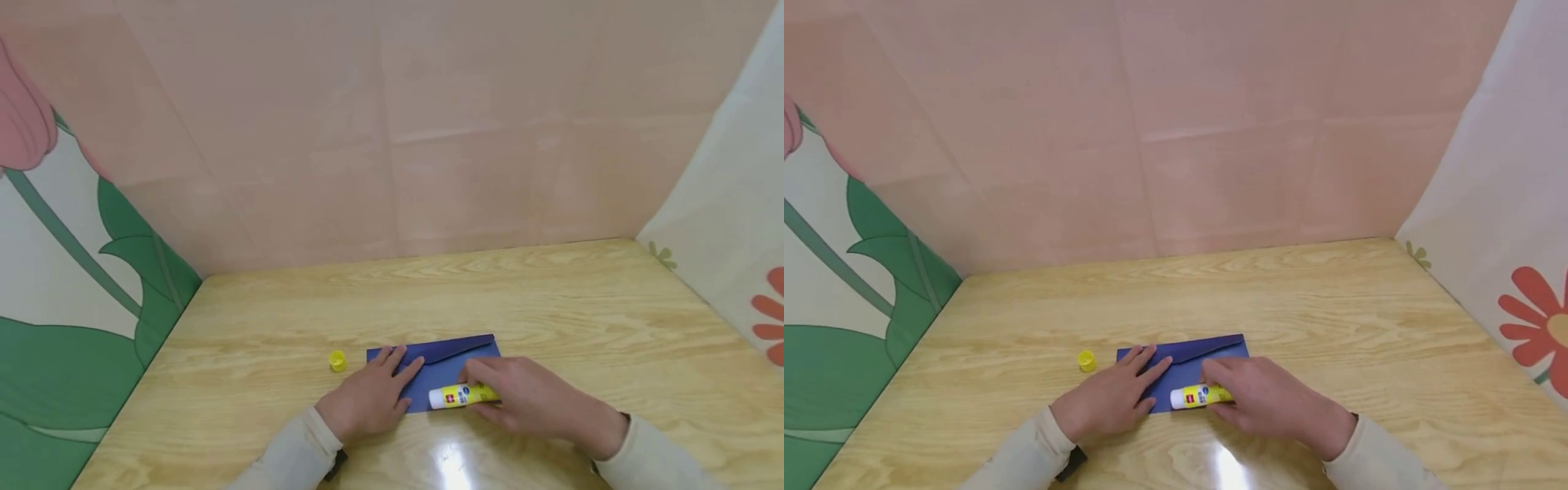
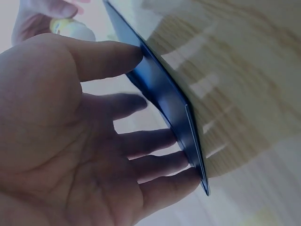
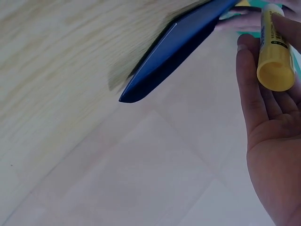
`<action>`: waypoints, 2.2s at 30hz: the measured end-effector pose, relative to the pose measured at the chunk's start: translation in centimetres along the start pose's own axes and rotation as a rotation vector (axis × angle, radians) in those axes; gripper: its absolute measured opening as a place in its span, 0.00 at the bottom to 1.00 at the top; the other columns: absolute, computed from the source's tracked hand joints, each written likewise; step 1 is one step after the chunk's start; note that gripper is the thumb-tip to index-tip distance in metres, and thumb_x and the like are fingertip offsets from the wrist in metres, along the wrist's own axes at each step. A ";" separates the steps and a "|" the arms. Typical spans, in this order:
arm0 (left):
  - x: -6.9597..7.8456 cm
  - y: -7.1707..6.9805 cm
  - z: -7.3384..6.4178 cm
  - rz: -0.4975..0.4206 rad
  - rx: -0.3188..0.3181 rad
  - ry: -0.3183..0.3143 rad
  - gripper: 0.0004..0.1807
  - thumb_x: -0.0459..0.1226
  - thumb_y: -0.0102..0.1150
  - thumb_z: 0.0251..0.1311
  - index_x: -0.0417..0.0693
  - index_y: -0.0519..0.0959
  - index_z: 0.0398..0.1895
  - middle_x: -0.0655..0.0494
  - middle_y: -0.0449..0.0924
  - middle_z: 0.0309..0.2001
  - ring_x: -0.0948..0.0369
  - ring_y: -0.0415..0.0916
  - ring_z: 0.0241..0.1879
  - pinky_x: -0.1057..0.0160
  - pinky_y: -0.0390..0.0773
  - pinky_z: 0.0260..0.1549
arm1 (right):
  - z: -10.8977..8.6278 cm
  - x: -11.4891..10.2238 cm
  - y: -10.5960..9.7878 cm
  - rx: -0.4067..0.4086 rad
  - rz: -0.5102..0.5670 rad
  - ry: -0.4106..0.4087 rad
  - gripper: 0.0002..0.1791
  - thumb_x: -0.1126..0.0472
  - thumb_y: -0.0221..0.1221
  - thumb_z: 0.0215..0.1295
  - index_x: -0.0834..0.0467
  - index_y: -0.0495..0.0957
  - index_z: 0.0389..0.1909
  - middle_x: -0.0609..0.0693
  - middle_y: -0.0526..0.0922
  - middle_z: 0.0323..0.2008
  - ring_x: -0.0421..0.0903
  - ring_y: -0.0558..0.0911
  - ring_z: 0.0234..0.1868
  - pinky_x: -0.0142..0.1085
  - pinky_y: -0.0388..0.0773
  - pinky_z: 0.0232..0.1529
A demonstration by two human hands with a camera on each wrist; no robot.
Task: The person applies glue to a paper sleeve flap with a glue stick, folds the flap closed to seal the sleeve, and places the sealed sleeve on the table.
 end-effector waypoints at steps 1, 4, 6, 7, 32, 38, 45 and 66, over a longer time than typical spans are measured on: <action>0.0 0.0 0.0 0.011 0.002 0.001 0.32 0.53 0.44 0.74 0.65 0.53 0.79 0.52 0.47 0.81 0.50 0.48 0.79 0.50 0.62 0.73 | 0.0 0.0 0.0 0.003 -0.006 -0.003 0.18 0.58 0.72 0.54 0.45 0.73 0.39 0.36 0.83 0.39 0.28 0.77 0.34 0.27 0.78 0.30; 0.1 0.0 0.1 0.063 0.015 0.002 0.31 0.54 0.43 0.75 0.67 0.55 0.78 0.53 0.49 0.80 0.51 0.50 0.79 0.49 0.64 0.72 | 0.0 0.0 0.0 0.015 -0.019 -0.020 0.18 0.58 0.73 0.53 0.45 0.73 0.39 0.36 0.83 0.39 0.28 0.77 0.34 0.27 0.78 0.30; 0.1 -0.1 0.1 0.106 0.021 -0.001 0.30 0.54 0.42 0.75 0.68 0.56 0.78 0.53 0.50 0.80 0.52 0.51 0.78 0.48 0.64 0.72 | 0.0 -0.1 0.0 0.021 -0.024 -0.031 0.18 0.57 0.72 0.53 0.45 0.73 0.39 0.36 0.83 0.39 0.28 0.78 0.34 0.27 0.78 0.31; 0.2 -0.1 0.2 0.127 0.022 -0.002 0.30 0.54 0.41 0.75 0.68 0.56 0.78 0.53 0.51 0.80 0.52 0.51 0.78 0.48 0.64 0.72 | 0.0 -0.2 0.0 0.021 -0.023 -0.034 0.18 0.57 0.72 0.54 0.45 0.72 0.39 0.36 0.83 0.39 0.28 0.78 0.34 0.27 0.78 0.31; 0.4 0.3 -0.2 0.045 0.000 0.071 0.30 0.46 0.44 0.76 0.54 0.57 0.78 0.60 0.49 0.80 0.58 0.47 0.80 0.57 0.58 0.75 | -0.1 0.1 0.9 -0.054 0.030 0.036 0.16 0.55 0.70 0.58 0.43 0.72 0.39 0.34 0.82 0.40 0.27 0.78 0.36 0.27 0.80 0.33; 0.3 0.1 -0.2 0.052 0.016 0.070 0.30 0.46 0.44 0.75 0.54 0.57 0.78 0.60 0.49 0.80 0.58 0.47 0.80 0.57 0.57 0.76 | -0.1 -0.1 0.7 -0.020 0.007 0.013 0.17 0.56 0.71 0.57 0.43 0.72 0.39 0.33 0.82 0.39 0.27 0.77 0.35 0.26 0.79 0.32; 0.5 0.1 -0.1 0.058 0.033 0.069 0.30 0.47 0.44 0.75 0.54 0.58 0.78 0.60 0.50 0.80 0.57 0.49 0.79 0.58 0.58 0.76 | -0.1 -0.1 0.6 -0.007 0.003 -0.011 0.17 0.57 0.71 0.56 0.44 0.71 0.38 0.33 0.82 0.39 0.27 0.78 0.35 0.26 0.78 0.31; 0.9 -1.0 0.3 0.126 0.085 0.080 0.27 0.43 0.44 0.74 0.61 0.62 0.76 0.66 0.55 0.78 0.55 0.58 0.76 0.50 0.71 0.67 | -0.1 0.4 0.4 -0.020 0.004 0.035 0.17 0.55 0.72 0.56 0.44 0.71 0.38 0.34 0.83 0.39 0.27 0.77 0.34 0.27 0.78 0.31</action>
Point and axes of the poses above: each hand's wrist, its own z-axis towards the middle knuckle, its own y-axis out of the palm, x = y × z, the point moved 7 cm from there along z, towards the middle knuckle
